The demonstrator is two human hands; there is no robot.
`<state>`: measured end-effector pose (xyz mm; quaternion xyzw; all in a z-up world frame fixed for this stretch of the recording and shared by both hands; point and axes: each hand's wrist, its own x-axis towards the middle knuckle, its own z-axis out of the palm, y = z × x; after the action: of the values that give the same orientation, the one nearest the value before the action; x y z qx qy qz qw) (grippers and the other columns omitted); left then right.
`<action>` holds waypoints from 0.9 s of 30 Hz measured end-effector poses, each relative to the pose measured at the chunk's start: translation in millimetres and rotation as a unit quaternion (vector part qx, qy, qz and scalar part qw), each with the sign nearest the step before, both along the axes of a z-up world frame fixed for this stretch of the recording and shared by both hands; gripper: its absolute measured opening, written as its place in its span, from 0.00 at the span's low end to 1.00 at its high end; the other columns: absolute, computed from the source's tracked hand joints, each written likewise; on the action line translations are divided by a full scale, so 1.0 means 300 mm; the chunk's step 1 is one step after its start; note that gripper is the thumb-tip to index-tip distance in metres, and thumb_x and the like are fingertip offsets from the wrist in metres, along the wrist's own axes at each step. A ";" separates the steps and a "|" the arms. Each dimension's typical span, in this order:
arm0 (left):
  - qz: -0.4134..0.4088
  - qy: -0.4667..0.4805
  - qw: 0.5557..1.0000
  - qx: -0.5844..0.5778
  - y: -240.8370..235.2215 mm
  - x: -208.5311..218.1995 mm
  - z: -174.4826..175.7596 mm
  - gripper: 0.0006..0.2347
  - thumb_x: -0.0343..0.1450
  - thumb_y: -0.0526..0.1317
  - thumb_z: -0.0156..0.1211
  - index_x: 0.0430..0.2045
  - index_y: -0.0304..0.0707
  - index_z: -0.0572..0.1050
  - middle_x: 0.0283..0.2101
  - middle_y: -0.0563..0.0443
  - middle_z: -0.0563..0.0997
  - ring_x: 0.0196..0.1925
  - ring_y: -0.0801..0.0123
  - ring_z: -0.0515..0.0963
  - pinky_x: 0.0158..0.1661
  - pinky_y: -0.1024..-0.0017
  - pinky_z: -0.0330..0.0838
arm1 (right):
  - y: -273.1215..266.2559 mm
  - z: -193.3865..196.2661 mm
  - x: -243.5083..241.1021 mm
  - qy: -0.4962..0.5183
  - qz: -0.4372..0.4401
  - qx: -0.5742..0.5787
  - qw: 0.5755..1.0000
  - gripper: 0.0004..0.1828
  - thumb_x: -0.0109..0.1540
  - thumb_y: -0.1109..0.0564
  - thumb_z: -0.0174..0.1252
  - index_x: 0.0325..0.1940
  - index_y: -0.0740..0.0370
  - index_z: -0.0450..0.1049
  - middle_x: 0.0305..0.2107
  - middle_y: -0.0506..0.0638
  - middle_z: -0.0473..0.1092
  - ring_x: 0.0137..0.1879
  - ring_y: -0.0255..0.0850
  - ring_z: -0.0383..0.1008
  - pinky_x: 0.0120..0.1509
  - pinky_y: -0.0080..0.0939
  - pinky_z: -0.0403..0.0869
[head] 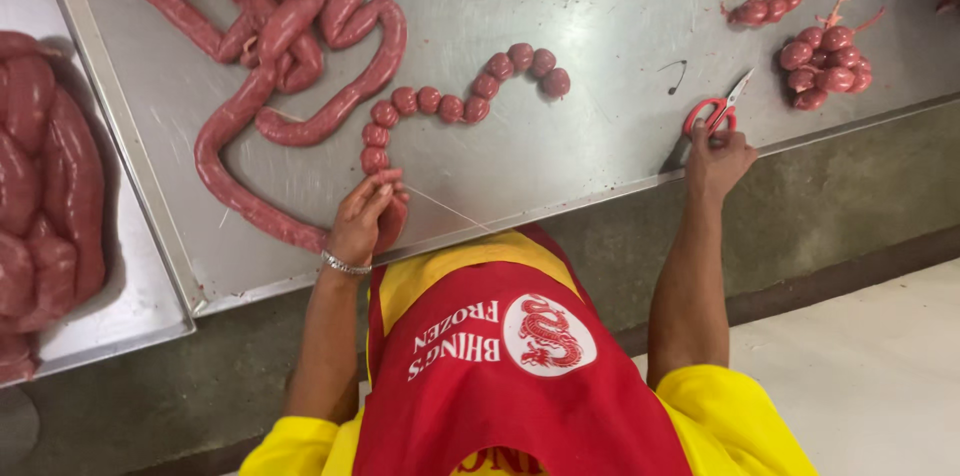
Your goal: The person ties sections of meat-filled sausage casings into small portions using string and then cuts the excess string with scissors.
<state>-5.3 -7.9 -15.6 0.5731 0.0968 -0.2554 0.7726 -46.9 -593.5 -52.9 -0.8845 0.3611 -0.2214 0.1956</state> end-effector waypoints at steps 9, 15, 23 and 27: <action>0.189 -0.044 0.977 0.084 0.059 -0.084 -0.060 0.06 0.77 0.35 0.53 0.39 0.29 0.76 0.43 0.54 0.77 0.46 0.72 0.79 0.50 0.74 0.75 | -0.007 -0.013 -0.091 0.104 0.080 -0.114 0.985 0.17 0.52 0.53 0.71 0.25 0.70 0.75 0.26 0.64 0.69 0.41 0.61 0.69 0.52 0.62 0.68; 0.178 -0.050 0.973 0.138 0.012 -0.070 0.135 0.07 0.77 0.34 0.56 0.33 0.28 0.79 0.41 0.47 0.76 0.35 0.76 0.78 0.37 0.78 0.75 | 0.186 0.152 -0.143 -0.086 -0.003 0.408 0.909 0.14 0.68 0.50 0.71 0.41 0.63 0.78 0.32 0.44 0.69 0.35 0.32 0.65 0.37 0.34 0.62; 0.102 -0.159 0.980 0.068 0.038 -0.062 0.269 0.07 0.76 0.31 0.52 0.31 0.26 0.78 0.48 0.48 0.77 0.36 0.75 0.79 0.41 0.76 0.76 | 0.785 0.375 -0.059 0.143 0.490 0.657 0.554 0.32 0.56 0.30 0.67 0.47 0.58 0.73 0.40 0.47 0.69 0.45 0.34 0.68 0.45 0.35 0.70; 0.081 -0.198 0.970 0.119 0.070 -0.086 0.229 0.07 0.77 0.31 0.53 0.32 0.25 0.78 0.43 0.45 0.80 0.49 0.70 0.78 0.52 0.72 0.73 | 1.028 0.406 0.047 0.253 0.584 0.626 0.450 0.34 0.59 0.30 0.68 0.40 0.64 0.69 0.36 0.45 0.65 0.43 0.33 0.63 0.48 0.35 0.68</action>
<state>-31.1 13.0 53.0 0.6906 0.0180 -0.0604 0.7205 -32.9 -285.1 68.9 -0.5431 -0.1662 0.4646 0.6794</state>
